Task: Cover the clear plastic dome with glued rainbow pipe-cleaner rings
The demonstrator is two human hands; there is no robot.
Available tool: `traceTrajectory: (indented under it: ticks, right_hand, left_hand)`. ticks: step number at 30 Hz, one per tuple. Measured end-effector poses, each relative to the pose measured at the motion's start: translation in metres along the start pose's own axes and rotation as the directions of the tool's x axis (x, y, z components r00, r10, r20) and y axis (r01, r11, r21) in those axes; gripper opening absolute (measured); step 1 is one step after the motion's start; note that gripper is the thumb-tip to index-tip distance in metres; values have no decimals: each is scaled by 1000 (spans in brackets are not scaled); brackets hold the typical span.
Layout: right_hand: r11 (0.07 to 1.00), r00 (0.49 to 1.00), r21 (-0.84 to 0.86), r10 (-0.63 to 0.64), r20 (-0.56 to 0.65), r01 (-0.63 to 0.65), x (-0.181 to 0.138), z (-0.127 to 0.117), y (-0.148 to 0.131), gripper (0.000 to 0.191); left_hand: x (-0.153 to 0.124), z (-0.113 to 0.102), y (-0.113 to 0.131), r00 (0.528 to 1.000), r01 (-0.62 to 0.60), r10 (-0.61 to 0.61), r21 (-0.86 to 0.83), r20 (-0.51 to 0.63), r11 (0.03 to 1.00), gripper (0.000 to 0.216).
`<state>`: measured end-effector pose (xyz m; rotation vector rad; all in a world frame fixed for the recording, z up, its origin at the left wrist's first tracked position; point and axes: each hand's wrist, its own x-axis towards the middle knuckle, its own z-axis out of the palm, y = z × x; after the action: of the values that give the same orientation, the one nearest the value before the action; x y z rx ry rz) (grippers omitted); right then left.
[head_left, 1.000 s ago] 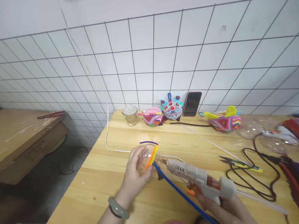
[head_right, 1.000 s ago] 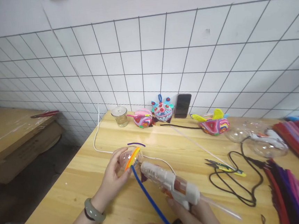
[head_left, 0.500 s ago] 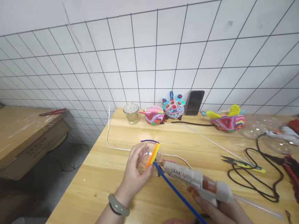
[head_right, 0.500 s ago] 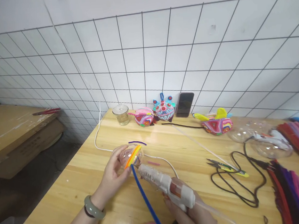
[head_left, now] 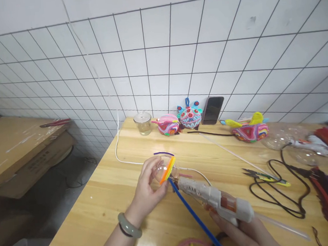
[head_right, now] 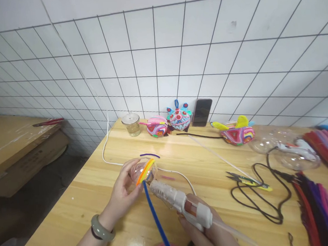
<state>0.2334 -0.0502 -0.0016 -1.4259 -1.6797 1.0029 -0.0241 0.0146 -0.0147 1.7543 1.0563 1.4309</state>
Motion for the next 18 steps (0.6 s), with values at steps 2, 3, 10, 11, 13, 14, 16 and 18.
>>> traceTrajectory:
  ticks: [2, 3, 10, 11, 13, 14, 16, 18]
  right_hand:
    - [1000, 1000, 0, -8, 3, 8, 0, 1, 2, 42]
    - [1000, 1000, 1, -10, 4, 10, -1, 1, 2, 43]
    - [1000, 1000, 11, -14, 28, 14, 0, 0, -2, 40]
    - [1000, 999, 12, -17, 32, 16, 0, 0, -2, 39]
    - [1000, 999, 12, -20, 29, 20, 0, -1, -2, 40]
    - [1000, 1000, 10, -21, 23, 21, 0, -1, -2, 41]
    - [1000, 1000, 3, -22, 17, 22, 0, -1, -1, 43]
    - [1000, 999, 2, -23, 23, 23, 0, -1, -1, 41]
  left_hand:
    - [0, 0, 0, 1000, 1, -1, -3, 1, 1000, 52]
    - [0, 0, 0, 1000, 2, -2, -7, 2, 1000, 52]
    - [-1, 1, -1, 1000, 10, -10, -14, -2, 1000, 50]
    - [-1, 0, -1, 1000, 14, -14, -11, -3, 1000, 50]
    - [-2, 0, 0, 1000, 22, -22, 0, -6, 1000, 49]
    - [-2, 0, -1, 1000, 26, -26, 4, -6, 1000, 49]
    - [-2, 0, -1, 1000, 30, -30, 9, -7, 1000, 49]
    - [-2, 0, -1, 1000, 28, -28, 11, -6, 1000, 49]
